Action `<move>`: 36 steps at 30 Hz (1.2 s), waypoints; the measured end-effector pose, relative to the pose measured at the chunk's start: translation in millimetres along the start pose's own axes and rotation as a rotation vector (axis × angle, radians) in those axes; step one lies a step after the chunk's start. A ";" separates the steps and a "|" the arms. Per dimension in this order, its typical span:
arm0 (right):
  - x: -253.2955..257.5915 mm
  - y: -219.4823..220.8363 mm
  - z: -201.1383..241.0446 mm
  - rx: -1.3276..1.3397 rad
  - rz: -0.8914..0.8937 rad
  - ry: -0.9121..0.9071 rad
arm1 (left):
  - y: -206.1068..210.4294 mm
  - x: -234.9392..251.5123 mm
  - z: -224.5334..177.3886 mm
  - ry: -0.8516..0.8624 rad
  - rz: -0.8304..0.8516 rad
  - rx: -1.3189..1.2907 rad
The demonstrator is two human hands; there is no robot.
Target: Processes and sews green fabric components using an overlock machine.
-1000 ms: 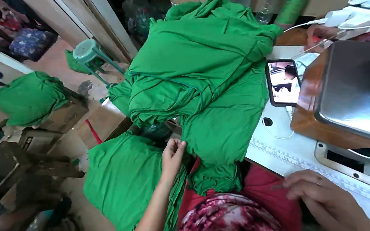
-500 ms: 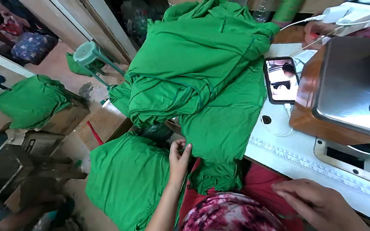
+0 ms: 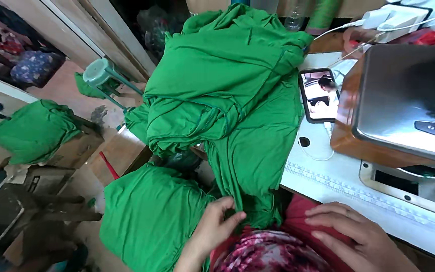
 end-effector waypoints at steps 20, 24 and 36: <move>5.8 -49.5 13.7 -0.044 -0.380 0.033 | 69.9 101.2 -132.0 0.870 0.086 0.375; 0.3 -71.4 19.9 -0.200 -0.437 0.046 | 68.5 112.4 -160.4 0.889 0.210 0.288; -23.2 -95.7 -9.2 -0.056 -0.504 0.150 | -6.2 178.9 -193.6 1.121 -0.042 0.560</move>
Point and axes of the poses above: each hand's wrist, its own x-axis towards the middle knuckle, its own y-axis out of the palm, z = x × y, the point moved 3 cm from there along x, towards the middle knuckle, and after that the axes turned 7 degrees about -x, right-handed, at the moved point
